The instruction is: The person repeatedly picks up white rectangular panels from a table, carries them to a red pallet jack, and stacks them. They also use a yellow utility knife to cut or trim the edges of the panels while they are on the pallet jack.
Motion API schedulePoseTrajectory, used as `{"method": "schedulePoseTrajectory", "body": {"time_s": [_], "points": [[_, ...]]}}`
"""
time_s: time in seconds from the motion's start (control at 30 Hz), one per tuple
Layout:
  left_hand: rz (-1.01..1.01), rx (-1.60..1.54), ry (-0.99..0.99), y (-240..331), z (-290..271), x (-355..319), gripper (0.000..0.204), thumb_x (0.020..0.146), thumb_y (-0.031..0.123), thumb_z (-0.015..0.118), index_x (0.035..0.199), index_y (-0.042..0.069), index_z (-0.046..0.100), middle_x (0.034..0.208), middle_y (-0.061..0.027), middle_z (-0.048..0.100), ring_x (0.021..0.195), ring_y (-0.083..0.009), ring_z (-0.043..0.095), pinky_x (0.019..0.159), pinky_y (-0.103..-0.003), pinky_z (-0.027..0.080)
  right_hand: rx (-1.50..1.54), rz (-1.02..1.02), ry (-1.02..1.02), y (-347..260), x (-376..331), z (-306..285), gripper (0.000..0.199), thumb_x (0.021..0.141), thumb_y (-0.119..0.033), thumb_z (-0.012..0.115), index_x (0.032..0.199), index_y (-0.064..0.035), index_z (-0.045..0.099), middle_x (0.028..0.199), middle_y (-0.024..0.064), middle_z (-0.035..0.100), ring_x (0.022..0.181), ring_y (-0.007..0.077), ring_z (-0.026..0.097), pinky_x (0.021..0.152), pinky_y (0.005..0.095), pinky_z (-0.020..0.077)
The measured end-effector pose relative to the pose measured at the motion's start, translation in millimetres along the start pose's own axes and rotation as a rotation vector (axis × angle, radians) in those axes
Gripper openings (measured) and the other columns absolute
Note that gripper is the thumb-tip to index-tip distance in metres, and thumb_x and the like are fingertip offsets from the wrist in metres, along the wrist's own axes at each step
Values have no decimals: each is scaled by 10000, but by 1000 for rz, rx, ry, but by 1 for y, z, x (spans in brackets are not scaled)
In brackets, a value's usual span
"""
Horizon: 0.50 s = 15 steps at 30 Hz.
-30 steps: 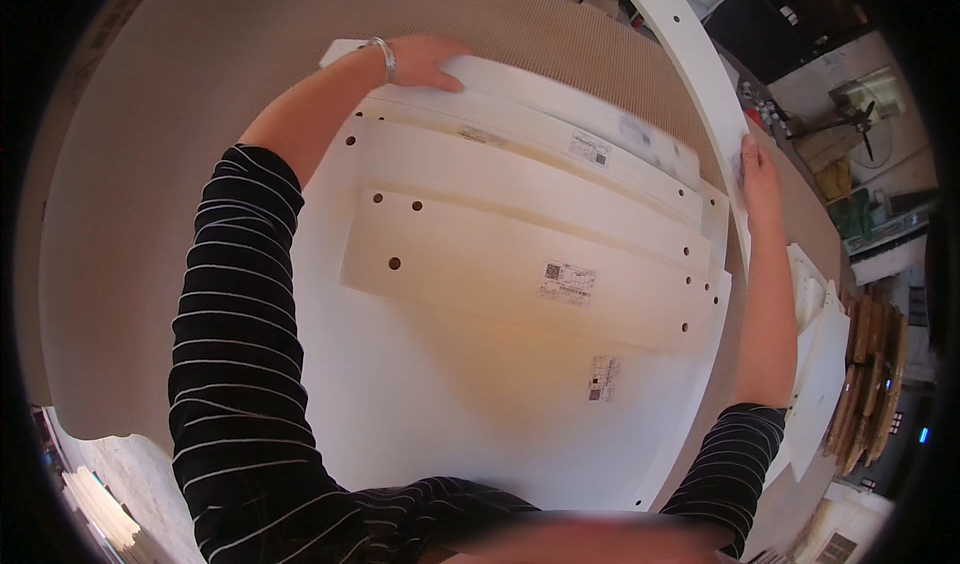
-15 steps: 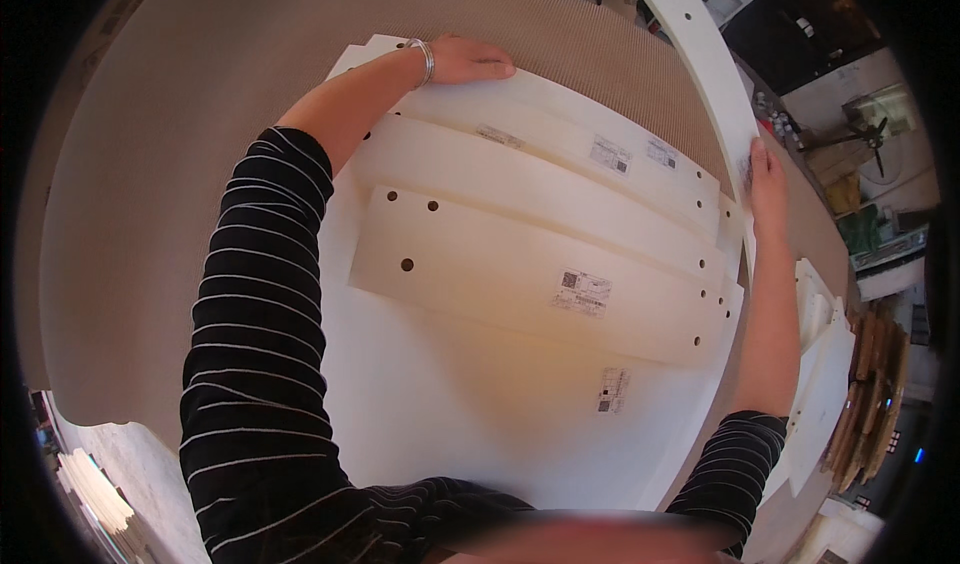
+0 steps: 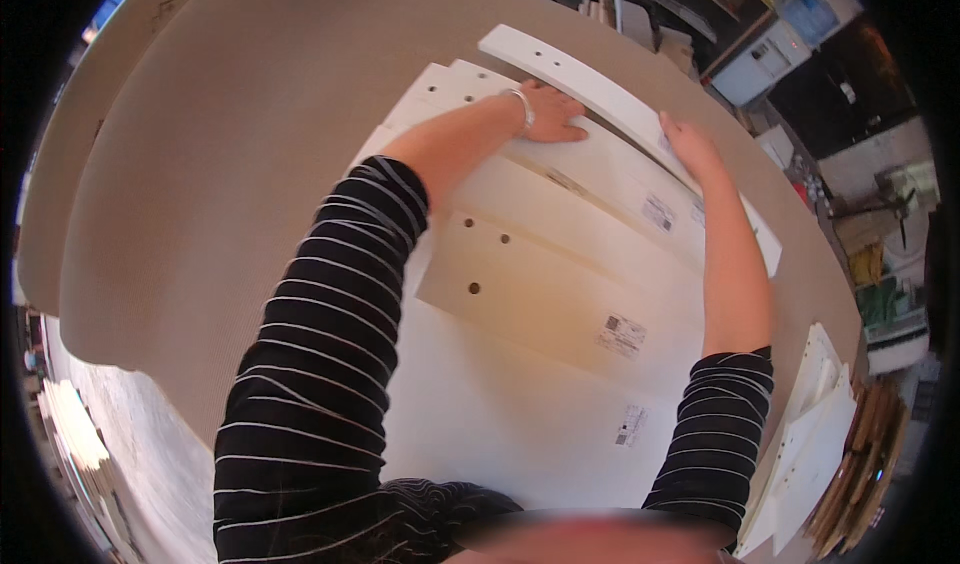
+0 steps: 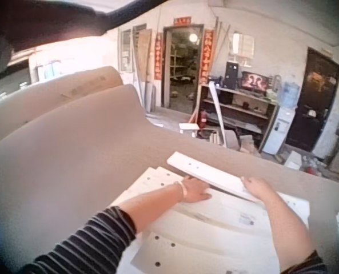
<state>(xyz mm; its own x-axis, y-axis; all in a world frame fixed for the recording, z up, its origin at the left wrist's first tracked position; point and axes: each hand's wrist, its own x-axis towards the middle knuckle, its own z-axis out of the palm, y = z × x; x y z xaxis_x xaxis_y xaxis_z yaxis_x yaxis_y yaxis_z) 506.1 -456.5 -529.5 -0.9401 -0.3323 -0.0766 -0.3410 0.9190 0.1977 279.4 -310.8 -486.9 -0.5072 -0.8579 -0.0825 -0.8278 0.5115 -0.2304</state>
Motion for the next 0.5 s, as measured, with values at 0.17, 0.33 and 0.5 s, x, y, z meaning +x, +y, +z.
{"method": "schedulePoseTrajectory", "body": {"time_s": [0.17, 0.33, 0.5], "points": [[-16, -88, -4, 7, -26, -19, 581, 865, 507, 443, 1302, 124, 459, 1325, -123, 464, 1280, -297, 358, 1072, -493, 205, 73, 10, 1, -3, 0, 25, 701, 898, -569, 300, 1084, 38, 597, 1071, 257, 591, 1043, 403, 548, 915, 433, 401], [-82, -819, 289, -15, -62, -149, 472, 858, 398, 560, 1248, 133, 529, 1306, -117, 482, 1194, -247, 464, 991, -336, 373, 86, -34, 4, -3, -28, 7, 642, 917, -550, 311, 1093, -1, 593, 1012, 249, 614, 993, 394, 569, 884, 403, 417], [-866, -868, 831, 19, -27, -441, 596, 885, 318, 568, 1372, 68, 332, 1402, -187, 333, 1305, -287, 322, 1046, -408, 316, -96, -108, -26, -29, -77, 27, 568, 906, -518, 382, 1241, -75, 502, 1243, 199, 487, 1153, 392, 448, 949, 454, 364]]}}
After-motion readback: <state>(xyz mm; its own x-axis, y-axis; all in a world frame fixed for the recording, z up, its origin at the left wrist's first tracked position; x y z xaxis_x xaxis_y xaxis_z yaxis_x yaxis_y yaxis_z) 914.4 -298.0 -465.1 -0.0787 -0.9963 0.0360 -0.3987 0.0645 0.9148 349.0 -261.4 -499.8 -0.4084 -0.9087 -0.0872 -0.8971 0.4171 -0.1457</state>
